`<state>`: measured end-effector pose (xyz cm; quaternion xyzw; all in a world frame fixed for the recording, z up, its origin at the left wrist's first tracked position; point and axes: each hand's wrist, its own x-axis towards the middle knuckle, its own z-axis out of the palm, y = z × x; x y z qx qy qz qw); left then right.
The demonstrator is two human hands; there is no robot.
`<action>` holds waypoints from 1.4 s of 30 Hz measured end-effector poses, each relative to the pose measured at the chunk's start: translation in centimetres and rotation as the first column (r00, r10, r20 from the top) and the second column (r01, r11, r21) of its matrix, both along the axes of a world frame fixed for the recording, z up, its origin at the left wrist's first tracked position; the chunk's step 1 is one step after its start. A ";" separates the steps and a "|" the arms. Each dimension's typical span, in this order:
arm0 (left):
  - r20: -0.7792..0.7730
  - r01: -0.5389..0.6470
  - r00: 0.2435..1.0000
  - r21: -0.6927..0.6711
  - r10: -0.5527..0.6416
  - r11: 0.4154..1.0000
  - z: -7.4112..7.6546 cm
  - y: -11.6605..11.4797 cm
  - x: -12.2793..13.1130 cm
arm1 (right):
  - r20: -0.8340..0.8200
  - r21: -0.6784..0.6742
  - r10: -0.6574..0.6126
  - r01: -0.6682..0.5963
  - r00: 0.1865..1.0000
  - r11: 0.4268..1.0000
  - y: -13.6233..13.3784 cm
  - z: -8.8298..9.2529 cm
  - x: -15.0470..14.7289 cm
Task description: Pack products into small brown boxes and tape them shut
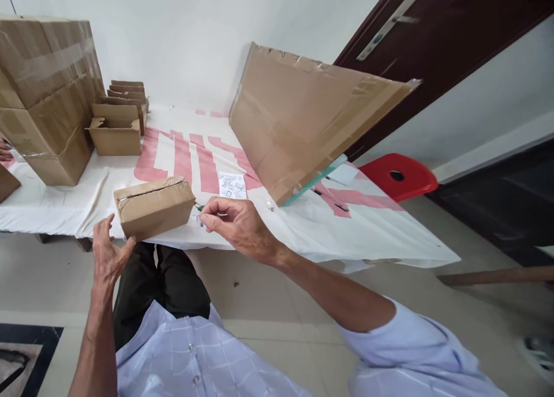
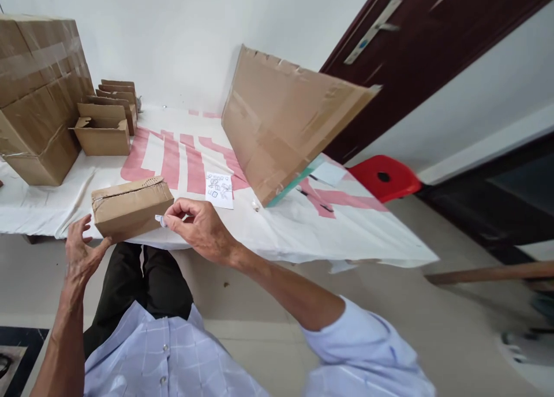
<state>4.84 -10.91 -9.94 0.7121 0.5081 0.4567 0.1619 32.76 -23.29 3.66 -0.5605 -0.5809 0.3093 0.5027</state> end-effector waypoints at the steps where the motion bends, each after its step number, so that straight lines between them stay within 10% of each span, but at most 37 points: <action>1: -0.003 -0.055 0.998 0.081 0.056 0.995 1.0 -1.0 0.5 | 0.039 0.020 0.003 -0.004 0.999 1.000 0.0 0.0 -0.2; 4: 0.089 -0.059 0.995 0.189 0.043 0.980 4.3 -4.5 2.7 | 0.145 0.101 0.037 -0.052 0.989 0.994 0.0 -0.4 -0.8; 6: 0.244 0.193 0.951 0.012 -0.190 0.981 5.8 -6.3 4.5 | 0.225 0.156 0.063 -0.100 0.972 0.983 0.1 -0.9 -1.2; 12: 0.658 0.624 0.683 -0.298 -0.319 0.722 6.6 -7.8 7.8 | 0.341 0.156 0.155 -0.219 0.927 0.963 -0.3 -1.8 -1.5; 23: 0.675 0.766 0.563 -0.211 -0.476 0.607 6.7 -7.3 7.1 | -0.167 -0.275 0.329 -0.364 0.930 0.890 0.0 -2.2 -0.5; 30: 0.398 0.806 0.583 -0.178 -0.708 0.564 7.6 -6.4 5.9 | -0.067 -0.373 0.389 -0.385 0.919 0.844 0.4 -1.0 1.6; 34: 0.285 0.734 0.678 -0.205 -0.677 0.648 7.2 -5.9 5.3 | 0.030 -0.411 0.411 -0.364 0.911 0.836 0.3 -0.9 3.2; 42: 0.095 0.560 0.811 -0.413 -0.577 0.718 2.7 -4.6 1.7 | 0.098 -0.335 0.032 0.002 0.995 0.942 0.9 -9.0 11.3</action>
